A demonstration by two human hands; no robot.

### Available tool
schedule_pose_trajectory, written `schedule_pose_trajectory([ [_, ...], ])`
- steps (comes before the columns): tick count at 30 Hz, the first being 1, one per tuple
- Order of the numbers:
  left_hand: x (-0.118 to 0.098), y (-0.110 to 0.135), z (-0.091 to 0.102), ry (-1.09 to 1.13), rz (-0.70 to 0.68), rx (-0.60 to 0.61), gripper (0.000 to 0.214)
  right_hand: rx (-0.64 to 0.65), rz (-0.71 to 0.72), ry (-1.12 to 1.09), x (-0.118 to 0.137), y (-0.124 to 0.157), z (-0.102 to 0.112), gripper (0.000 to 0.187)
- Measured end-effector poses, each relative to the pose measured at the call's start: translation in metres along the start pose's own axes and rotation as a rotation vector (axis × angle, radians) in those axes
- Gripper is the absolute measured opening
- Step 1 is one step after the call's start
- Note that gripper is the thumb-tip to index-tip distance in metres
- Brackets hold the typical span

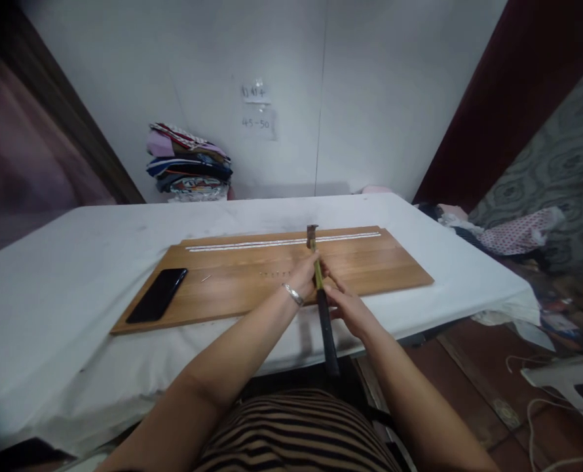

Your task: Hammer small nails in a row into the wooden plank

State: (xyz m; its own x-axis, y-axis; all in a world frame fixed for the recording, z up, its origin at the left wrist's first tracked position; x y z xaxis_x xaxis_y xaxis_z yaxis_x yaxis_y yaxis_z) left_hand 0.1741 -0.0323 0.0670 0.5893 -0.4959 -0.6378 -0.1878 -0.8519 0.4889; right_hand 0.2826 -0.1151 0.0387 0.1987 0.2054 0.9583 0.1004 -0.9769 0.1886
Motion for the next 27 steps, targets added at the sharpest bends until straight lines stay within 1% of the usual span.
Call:
schedule_pose_trajectory([
  [3,0.019,0.004,-0.004,-0.032,0.003,0.002,0.033,-0.02,0.0,0.054,0.002,0.009,0.011,0.077],
  [6,0.033,0.003,-0.003,-0.088,-0.06,-0.002,0.031,-0.034,0.02,0.055,0.005,0.015,0.018,0.083],
  [9,0.041,-0.001,0.003,-0.102,-0.127,-0.023,0.028,-0.027,0.033,0.051,0.006,0.02,0.021,0.091],
  [11,0.045,-0.003,0.008,-0.103,-0.13,-0.024,0.031,-0.005,0.012,0.032,0.005,0.023,0.021,0.088],
  [14,0.049,-0.004,0.013,-0.118,-0.108,0.015,0.036,0.011,-0.021,0.005,0.003,0.025,0.02,0.075],
  [16,0.052,-0.006,0.016,-0.111,-0.097,0.035,0.036,0.007,-0.031,0.006,0.002,0.027,0.019,0.071],
  [21,0.06,-0.01,0.022,-0.13,-0.128,0.007,0.044,0.0,-0.053,0.017,0.001,0.032,0.02,0.067],
  [24,0.064,-0.011,0.024,-0.124,-0.152,0.026,0.048,-0.009,-0.066,0.027,0.0,0.033,0.022,0.065],
  [27,0.065,-0.011,0.025,-0.129,-0.146,0.043,0.05,-0.014,-0.076,0.027,-0.002,0.033,0.025,0.064],
])
Point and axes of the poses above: each hand's wrist, its own y-axis away from the middle knuckle, its own z-axis out of the back of the hand, x = y × z, the point moved 1 cm from there along -y, towards the middle knuckle, and after that the axes turned 4 degrees about z, right-handed, at the moved point
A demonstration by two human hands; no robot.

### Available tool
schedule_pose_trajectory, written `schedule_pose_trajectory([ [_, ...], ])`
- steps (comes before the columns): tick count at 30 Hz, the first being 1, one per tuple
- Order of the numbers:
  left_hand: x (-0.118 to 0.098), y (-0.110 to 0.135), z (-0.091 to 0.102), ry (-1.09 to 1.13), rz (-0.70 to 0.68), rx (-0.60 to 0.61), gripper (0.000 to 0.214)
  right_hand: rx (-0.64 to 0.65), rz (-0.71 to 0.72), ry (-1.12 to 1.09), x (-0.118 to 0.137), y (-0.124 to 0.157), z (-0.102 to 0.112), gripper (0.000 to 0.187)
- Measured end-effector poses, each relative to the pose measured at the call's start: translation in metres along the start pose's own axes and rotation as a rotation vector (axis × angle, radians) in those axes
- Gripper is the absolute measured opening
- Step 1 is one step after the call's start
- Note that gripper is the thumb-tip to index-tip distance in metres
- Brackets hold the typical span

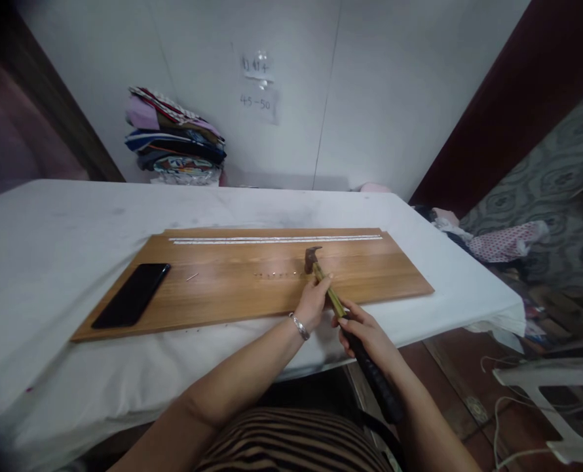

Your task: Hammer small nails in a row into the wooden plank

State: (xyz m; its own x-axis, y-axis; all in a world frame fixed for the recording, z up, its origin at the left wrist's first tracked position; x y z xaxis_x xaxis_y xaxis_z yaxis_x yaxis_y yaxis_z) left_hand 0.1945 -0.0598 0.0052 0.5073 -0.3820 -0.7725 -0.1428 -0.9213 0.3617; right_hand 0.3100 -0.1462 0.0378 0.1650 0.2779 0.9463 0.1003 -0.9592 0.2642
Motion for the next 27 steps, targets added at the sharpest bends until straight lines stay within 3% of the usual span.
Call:
schedule_pose_trajectory([
  [4,-0.002,-0.001,0.002,-0.036,0.005,-0.016,0.049,0.029,-0.024,-0.004,0.001,0.001,0.002,0.065],
  [13,-0.017,0.003,0.01,-0.079,0.118,0.11,0.055,0.099,-0.03,0.043,0.008,0.008,0.001,0.069],
  [18,-0.03,0.005,0.013,-0.189,0.157,0.129,0.053,0.08,-0.025,0.076,0.011,0.009,-0.001,0.074],
  [23,-0.035,0.004,0.017,-0.289,0.213,0.241,0.055,0.079,-0.046,0.098,0.011,0.013,0.005,0.071],
  [27,-0.031,0.002,0.021,-0.308,0.152,0.297,0.057,0.029,-0.071,0.092,0.01,0.016,0.008,0.071],
])
Point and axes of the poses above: each hand's wrist, its own y-axis away from the middle knuckle, its own z-axis out of the back of the hand, x = y × z, the point moved 1 cm from there along -y, towards the middle knuckle, and after that the axes turned 4 degrees about z, right-handed, at the moved point
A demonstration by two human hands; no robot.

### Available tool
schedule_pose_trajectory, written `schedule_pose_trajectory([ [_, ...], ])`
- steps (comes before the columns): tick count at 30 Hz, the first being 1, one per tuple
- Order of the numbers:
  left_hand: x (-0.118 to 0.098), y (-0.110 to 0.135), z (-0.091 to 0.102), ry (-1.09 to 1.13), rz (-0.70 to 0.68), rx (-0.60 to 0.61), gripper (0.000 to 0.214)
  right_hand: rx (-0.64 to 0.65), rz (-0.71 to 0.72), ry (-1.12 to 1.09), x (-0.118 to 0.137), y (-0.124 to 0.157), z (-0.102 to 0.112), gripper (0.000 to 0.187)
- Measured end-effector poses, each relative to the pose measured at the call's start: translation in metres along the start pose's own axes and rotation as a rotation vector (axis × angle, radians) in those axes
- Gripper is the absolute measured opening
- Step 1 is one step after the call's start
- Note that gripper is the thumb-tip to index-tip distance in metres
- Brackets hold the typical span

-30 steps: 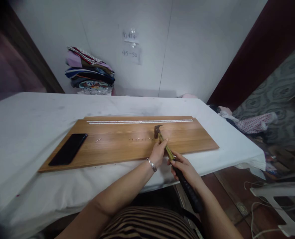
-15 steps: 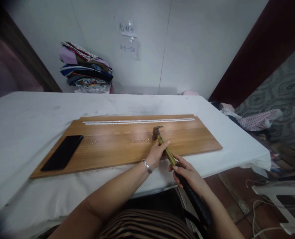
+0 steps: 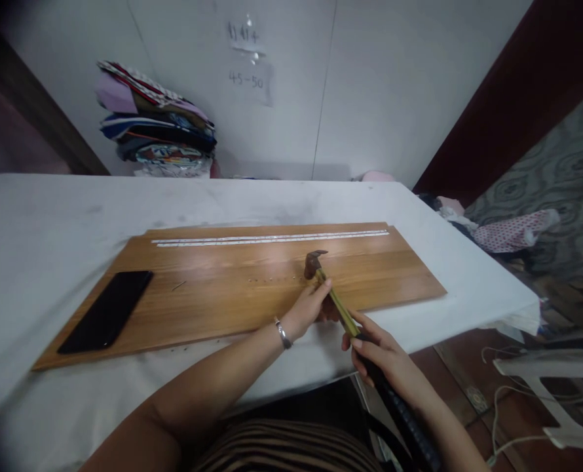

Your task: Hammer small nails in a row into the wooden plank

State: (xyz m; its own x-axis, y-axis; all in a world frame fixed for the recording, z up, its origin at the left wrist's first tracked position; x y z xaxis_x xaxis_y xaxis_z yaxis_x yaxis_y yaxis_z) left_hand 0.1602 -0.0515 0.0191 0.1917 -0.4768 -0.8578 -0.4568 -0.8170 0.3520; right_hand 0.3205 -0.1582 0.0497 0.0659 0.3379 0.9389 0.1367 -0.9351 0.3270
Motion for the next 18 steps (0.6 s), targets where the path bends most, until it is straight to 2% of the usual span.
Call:
schedule_pose_trajectory([
  [18,0.0036,-0.0039,0.0066,-0.025,-0.007,0.041,0.049,-0.022,-0.038,0.032,0.0001,0.0023,-0.0056,0.077],
])
Point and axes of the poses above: each hand's wrist, its own y-axis away from the middle knuckle, its own z-axis out of the back of the hand, x = y × z, the point moved 1 cm from there along -y, towards the middle knuckle, and after that the axes turned 4 degrees about z, right-handed, at the moved point
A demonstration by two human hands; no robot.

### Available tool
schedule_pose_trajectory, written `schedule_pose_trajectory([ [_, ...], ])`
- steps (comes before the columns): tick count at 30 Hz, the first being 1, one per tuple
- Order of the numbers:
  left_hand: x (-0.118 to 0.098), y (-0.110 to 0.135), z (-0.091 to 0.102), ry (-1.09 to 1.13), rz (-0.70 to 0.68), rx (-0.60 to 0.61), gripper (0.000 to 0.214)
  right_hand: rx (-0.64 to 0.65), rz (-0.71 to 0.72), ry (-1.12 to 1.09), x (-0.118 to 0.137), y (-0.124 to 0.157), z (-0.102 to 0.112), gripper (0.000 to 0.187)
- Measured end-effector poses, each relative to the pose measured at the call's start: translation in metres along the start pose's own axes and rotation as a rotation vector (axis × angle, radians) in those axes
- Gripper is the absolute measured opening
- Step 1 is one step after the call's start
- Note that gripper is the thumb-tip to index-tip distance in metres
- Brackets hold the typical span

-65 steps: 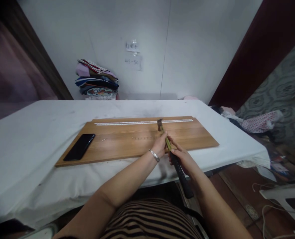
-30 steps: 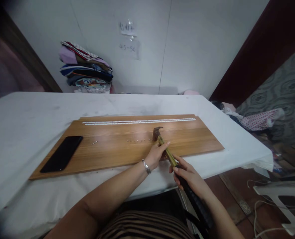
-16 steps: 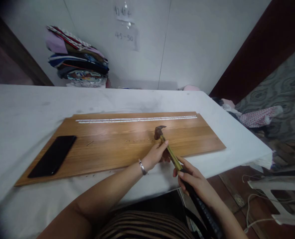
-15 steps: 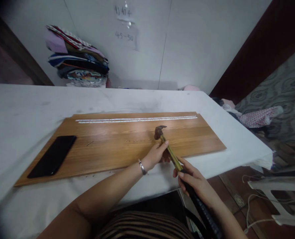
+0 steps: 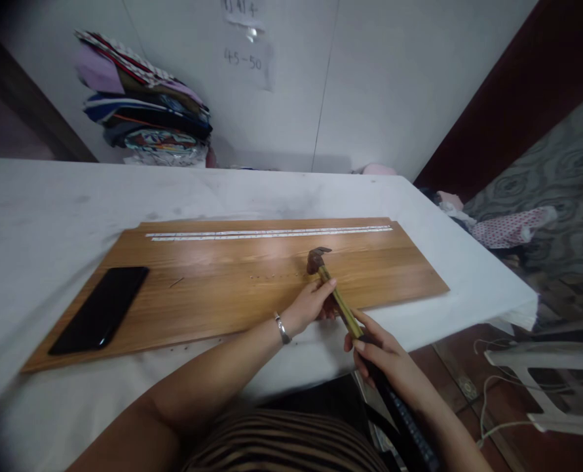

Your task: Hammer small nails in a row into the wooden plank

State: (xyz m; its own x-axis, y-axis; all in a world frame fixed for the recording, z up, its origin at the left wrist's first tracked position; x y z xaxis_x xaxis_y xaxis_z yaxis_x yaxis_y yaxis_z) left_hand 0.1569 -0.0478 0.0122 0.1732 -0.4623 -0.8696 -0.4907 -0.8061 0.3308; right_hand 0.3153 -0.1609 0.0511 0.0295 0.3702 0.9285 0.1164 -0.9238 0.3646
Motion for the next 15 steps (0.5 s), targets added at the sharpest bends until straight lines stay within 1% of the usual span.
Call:
schedule_pose_trajectory([
  [6,-0.0016,-0.0004,-0.0005,0.04,0.004,0.008,0.047,-0.004,-0.005,0.025,0.0019,0.0006,-0.0018,0.079],
  [9,-0.0026,-0.0008,-0.0004,0.032,0.005,0.001,0.046,-0.02,0.008,0.03,0.0021,0.0003,-0.0036,0.08],
  [15,-0.0049,-0.0003,-0.0002,0.005,0.043,-0.014,0.048,-0.017,0.018,0.032,0.0011,-0.0014,-0.0062,0.077],
])
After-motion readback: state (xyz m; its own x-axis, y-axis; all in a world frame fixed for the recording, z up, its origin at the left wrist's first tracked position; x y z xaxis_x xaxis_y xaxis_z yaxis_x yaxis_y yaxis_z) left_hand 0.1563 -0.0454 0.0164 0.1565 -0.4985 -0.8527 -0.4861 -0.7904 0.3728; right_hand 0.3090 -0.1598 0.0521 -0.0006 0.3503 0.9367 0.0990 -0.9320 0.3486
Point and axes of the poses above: each hand's wrist, its own y-axis away from the middle knuckle, its own z-axis out of the back of the hand, x = y × z, the point moved 1 cm from there along -y, towards the middle knuckle, and after that the axes turned 4 degrees about z, right-handed, at the moved point
